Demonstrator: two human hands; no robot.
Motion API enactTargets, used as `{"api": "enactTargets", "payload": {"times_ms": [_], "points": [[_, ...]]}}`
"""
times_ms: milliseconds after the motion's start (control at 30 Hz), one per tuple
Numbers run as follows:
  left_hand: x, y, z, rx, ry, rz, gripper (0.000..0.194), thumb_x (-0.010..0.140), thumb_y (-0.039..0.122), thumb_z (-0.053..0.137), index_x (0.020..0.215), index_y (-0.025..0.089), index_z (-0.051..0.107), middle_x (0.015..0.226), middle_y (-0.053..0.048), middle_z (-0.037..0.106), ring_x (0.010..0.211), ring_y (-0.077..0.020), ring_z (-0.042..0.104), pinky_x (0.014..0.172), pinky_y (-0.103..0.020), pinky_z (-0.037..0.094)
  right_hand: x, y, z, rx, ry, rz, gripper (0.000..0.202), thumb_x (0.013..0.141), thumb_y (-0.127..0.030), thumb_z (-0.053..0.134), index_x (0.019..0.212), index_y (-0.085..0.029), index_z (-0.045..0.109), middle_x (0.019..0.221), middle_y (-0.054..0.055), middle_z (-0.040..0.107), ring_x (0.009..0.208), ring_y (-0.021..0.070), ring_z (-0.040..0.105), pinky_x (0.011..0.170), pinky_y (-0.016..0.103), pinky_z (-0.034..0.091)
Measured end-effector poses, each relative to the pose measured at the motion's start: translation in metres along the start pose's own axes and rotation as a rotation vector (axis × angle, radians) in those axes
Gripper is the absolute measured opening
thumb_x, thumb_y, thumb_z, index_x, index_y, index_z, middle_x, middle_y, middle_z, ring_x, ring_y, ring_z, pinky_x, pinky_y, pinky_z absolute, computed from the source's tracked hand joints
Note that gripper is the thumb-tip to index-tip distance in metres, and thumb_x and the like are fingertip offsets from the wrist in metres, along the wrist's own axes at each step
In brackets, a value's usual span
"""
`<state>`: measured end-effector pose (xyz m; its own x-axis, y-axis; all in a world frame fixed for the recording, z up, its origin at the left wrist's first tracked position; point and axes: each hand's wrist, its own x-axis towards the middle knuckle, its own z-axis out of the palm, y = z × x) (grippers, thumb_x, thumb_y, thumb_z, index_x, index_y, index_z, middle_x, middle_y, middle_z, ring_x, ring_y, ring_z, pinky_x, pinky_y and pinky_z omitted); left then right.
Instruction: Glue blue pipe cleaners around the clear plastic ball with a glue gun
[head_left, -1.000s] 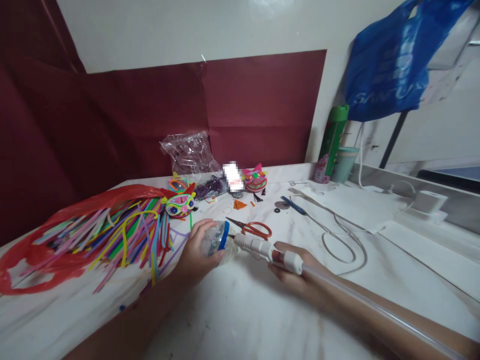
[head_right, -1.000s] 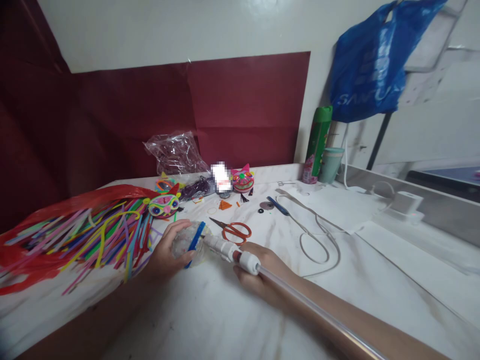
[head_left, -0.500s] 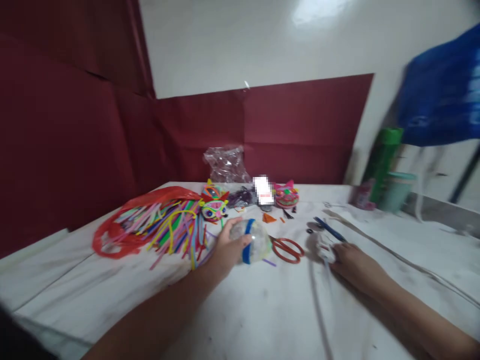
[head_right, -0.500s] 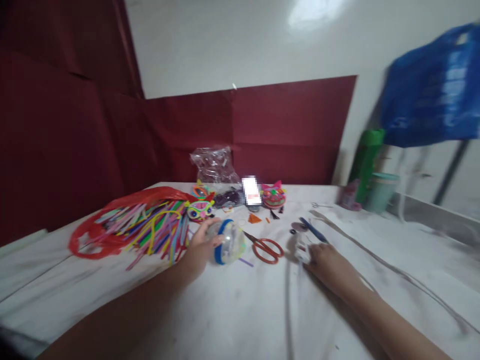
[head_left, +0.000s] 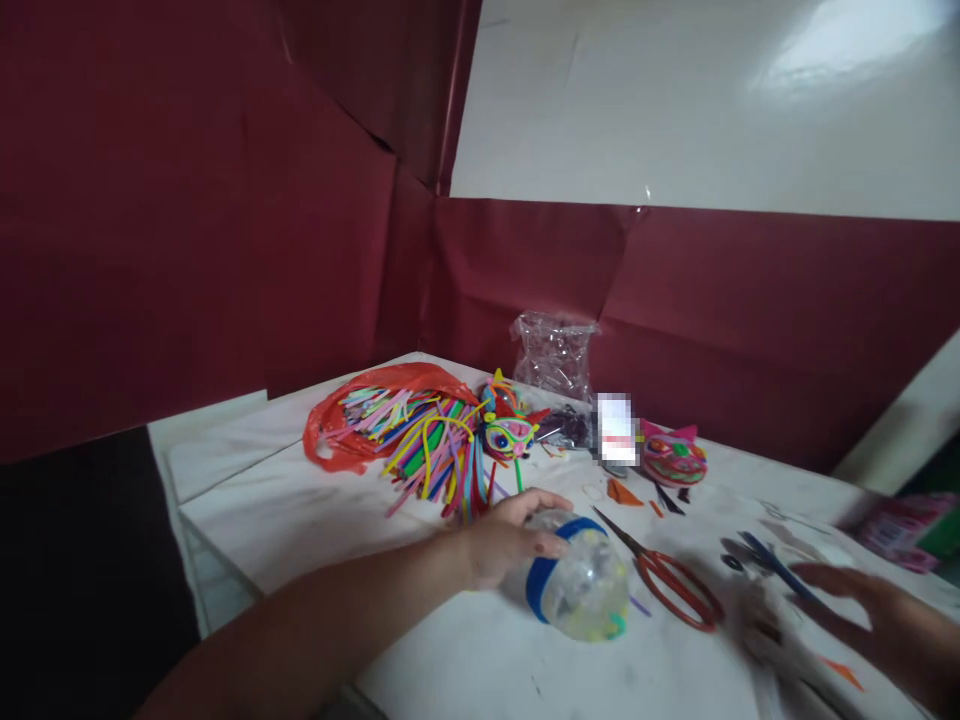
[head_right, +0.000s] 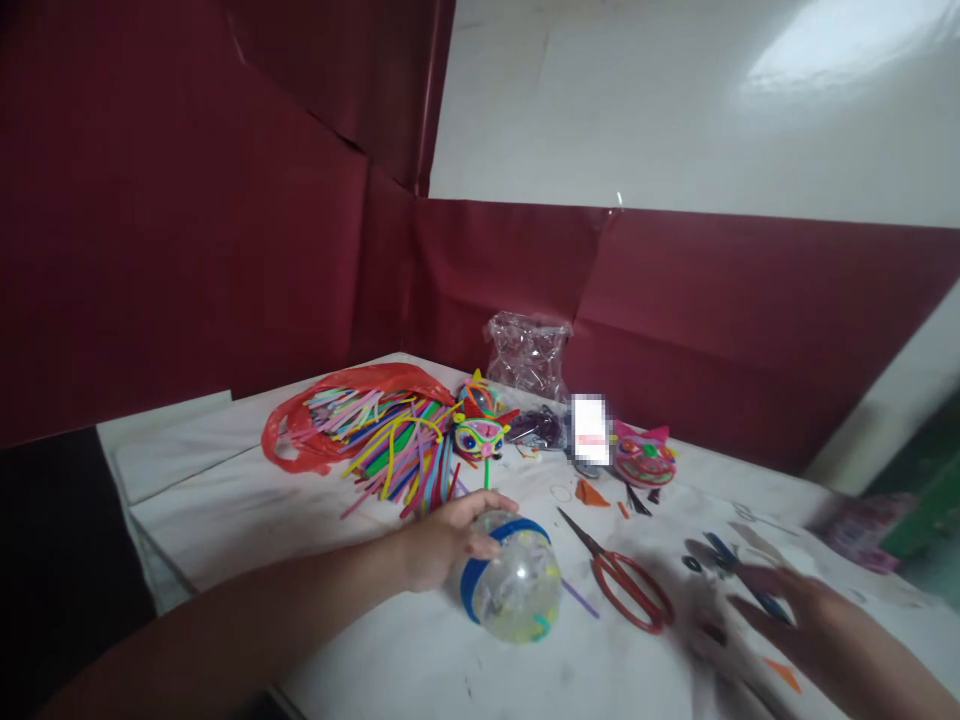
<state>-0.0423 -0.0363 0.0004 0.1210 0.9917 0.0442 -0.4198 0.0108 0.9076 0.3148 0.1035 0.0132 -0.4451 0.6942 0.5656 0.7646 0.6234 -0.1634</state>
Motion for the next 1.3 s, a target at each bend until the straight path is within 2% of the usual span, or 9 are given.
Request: {"api": "enactTargets", "payload": {"times_ms": [100, 233, 333, 433, 533, 633, 767, 967, 1300], "points": [[-0.001, -0.004, -0.006, -0.091, -0.082, -0.079, 0.057, 0.046, 0.015, 0.079, 0.101, 0.017, 0.064, 0.079, 0.0, 0.061, 0.067, -0.0108, 0.053, 0.068, -0.024, 0.037, 0.062, -0.047, 0.007, 0.135, -0.056, -0.064, 0.016, 0.072, -0.047, 0.058, 0.079, -0.035, 0.066, 0.086, 0.009, 0.076, 0.071, 0.0307, 0.071, 0.061, 0.041, 0.056], [-0.007, -0.005, -0.01, -0.175, -0.37, -0.117, 0.058, 0.045, 0.02, 0.08, 0.101, 0.018, 0.066, 0.09, -0.003, 0.063, 0.08, -0.0166, 0.059, 0.077, -0.031, 0.041, 0.117, -0.161, 0.032, 0.285, -0.198, -0.359, 0.025, 0.087, -0.039, 0.049, 0.087, -0.021, 0.066, 0.086, 0.011, 0.073, 0.076, 0.0241, 0.069, 0.068, 0.034, 0.054], [-0.011, -0.004, -0.015, -0.146, -0.568, -0.105, 0.061, 0.044, 0.019, 0.083, 0.103, 0.018, 0.066, 0.103, -0.004, 0.063, 0.103, -0.0253, 0.059, 0.094, -0.041, 0.039, 0.133, -0.233, 0.075, 0.445, -0.324, -0.652, 0.025, 0.092, -0.027, 0.046, 0.084, -0.018, 0.068, 0.084, 0.008, 0.072, 0.077, 0.0184, 0.066, 0.071, 0.029, 0.053], [-0.011, -0.001, -0.019, -0.123, -0.746, -0.08, 0.07, 0.042, 0.014, 0.084, 0.109, 0.018, 0.063, 0.114, -0.006, 0.061, 0.124, -0.0327, 0.048, 0.106, -0.047, 0.03, 0.136, -0.272, 0.131, 0.422, -0.345, -0.955, 0.021, 0.093, -0.016, 0.047, 0.085, -0.017, 0.067, 0.082, 0.006, 0.071, 0.08, 0.0159, 0.064, 0.077, 0.027, 0.05], [-0.012, 0.006, -0.019, -0.133, -0.781, -0.085, 0.071, 0.042, 0.017, 0.086, 0.109, 0.016, 0.063, 0.116, -0.007, 0.06, 0.131, -0.0361, 0.041, 0.108, -0.048, 0.027, 0.133, -0.288, 0.176, 0.355, -0.346, -1.021, 0.018, 0.09, -0.011, 0.052, 0.082, -0.017, 0.067, 0.081, 0.007, 0.069, 0.08, 0.0171, 0.061, 0.078, 0.029, 0.049], [-0.014, 0.014, -0.016, -0.107, -0.746, -0.117, 0.067, 0.043, 0.021, 0.086, 0.105, 0.016, 0.064, 0.114, -0.006, 0.06, 0.132, -0.0378, 0.039, 0.108, -0.049, 0.026, 0.133, -0.291, 0.197, 0.274, -0.331, -1.041, 0.02, 0.091, -0.013, 0.05, 0.078, -0.015, 0.065, 0.08, 0.01, 0.065, 0.08, 0.0199, 0.057, 0.077, 0.032, 0.047], [-0.018, 0.018, -0.012, -0.042, -0.714, -0.163, 0.065, 0.041, 0.024, 0.088, 0.101, 0.016, 0.065, 0.106, -0.005, 0.058, 0.13, -0.0404, 0.04, 0.108, -0.051, 0.025, 0.136, -0.289, 0.197, 0.192, -0.322, -1.092, 0.026, 0.095, -0.015, 0.044, 0.076, -0.016, 0.063, 0.083, 0.01, 0.063, 0.08, 0.0196, 0.053, 0.076, 0.031, 0.045], [-0.017, 0.008, -0.013, -0.017, -0.684, -0.16, 0.071, 0.041, 0.028, 0.089, 0.107, 0.016, 0.065, 0.107, -0.006, 0.06, 0.126, -0.0392, 0.045, 0.107, -0.055, 0.026, 0.139, -0.289, 0.191, 0.096, -0.31, -1.14, 0.023, 0.096, -0.011, 0.04, 0.096, -0.015, 0.063, 0.097, 0.01, 0.063, 0.09, 0.0196, 0.053, 0.083, 0.03, 0.044], [-0.014, 0.004, -0.017, 0.03, -0.672, -0.131, 0.073, 0.043, 0.03, 0.089, 0.11, 0.017, 0.064, 0.107, -0.007, 0.062, 0.122, -0.0379, 0.05, 0.106, -0.057, 0.029, 0.145, -0.294, 0.191, 0.008, -0.348, -1.249, 0.024, 0.097, -0.014, 0.04, 0.09, -0.014, 0.062, 0.091, 0.01, 0.064, 0.086, 0.0184, 0.056, 0.078, 0.029, 0.045]]}}
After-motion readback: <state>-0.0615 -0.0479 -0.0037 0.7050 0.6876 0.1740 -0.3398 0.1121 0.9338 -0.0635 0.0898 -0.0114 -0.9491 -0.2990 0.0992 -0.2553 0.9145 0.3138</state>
